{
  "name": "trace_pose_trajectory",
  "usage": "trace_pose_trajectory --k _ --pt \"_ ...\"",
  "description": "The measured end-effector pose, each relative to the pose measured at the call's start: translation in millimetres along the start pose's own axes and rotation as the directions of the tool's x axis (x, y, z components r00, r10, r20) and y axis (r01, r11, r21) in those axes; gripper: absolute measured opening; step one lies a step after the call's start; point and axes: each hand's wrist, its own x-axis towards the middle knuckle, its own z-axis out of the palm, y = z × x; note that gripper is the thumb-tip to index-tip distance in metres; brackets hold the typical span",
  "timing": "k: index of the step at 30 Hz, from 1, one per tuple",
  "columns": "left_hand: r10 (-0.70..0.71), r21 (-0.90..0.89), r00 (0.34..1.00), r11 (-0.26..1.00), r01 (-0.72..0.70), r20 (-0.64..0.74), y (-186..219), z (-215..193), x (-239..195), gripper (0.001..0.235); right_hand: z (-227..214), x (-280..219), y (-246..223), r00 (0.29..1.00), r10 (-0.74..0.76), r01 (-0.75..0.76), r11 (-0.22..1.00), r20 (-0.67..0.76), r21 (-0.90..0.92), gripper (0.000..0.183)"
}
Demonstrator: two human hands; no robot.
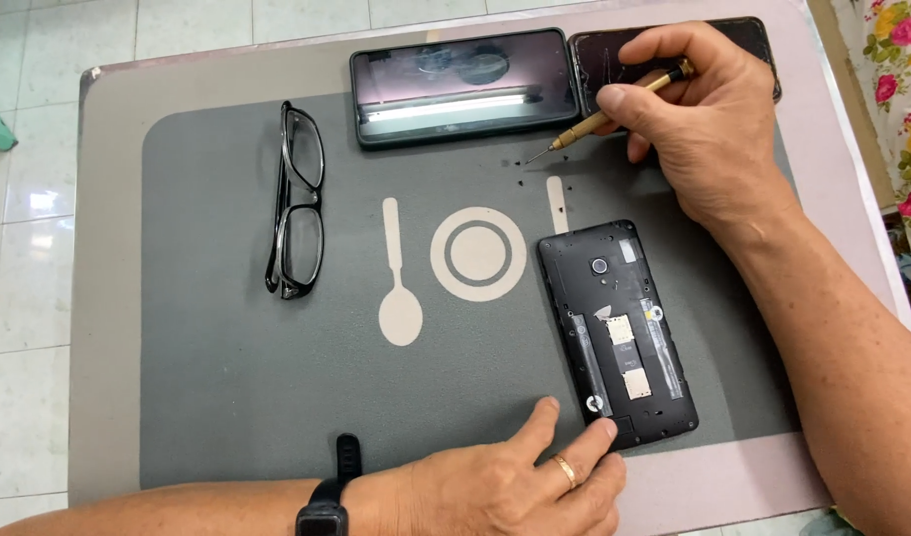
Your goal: The person uses a small screwdriver to remove screws from the back of a disassembled smartphone. They then use a prying tool to lift and separate the back cover from the phone's chassis.
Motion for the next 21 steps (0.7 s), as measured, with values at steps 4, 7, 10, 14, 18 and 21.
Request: trace_pose_trajectory --k 4,7,10,14,18,21 --pt "0.001 0.001 1.0 1.0 -0.001 -0.021 0.2 0.5 1.3 0.022 1.0 0.0 1.3 0.999 -0.036 0.036 0.999 0.011 -0.002 0.025" --pt "-0.01 -0.075 1.0 0.997 0.01 -0.005 1.1 0.4 1.3 0.022 2.1 0.7 1.9 0.999 -0.034 0.034 0.999 -0.004 -0.026 0.024" --pt "-0.003 -0.046 1.0 0.999 0.002 -0.015 1.4 2.1 0.0 0.021 2.4 1.1 3.1 0.999 -0.033 0.033 0.999 -0.007 -0.013 0.024" --pt "-0.007 -0.058 0.999 0.998 0.005 -0.032 -0.4 -1.3 1.2 0.022 1.8 0.9 2.1 1.0 -0.025 0.025 1.0 -0.008 0.008 0.024" --pt "0.002 -0.086 1.0 0.996 -0.004 -0.02 -3.3 -10.3 2.6 0.028 -3.0 1.7 6.3 0.998 -0.061 0.063 0.994 -0.029 0.086 0.025" --pt "-0.03 -0.076 0.999 0.997 0.028 -0.029 -2.2 -11.4 6.3 0.025 -12.2 -2.5 -3.6 0.991 -0.122 0.13 0.981 -0.062 0.142 0.025"
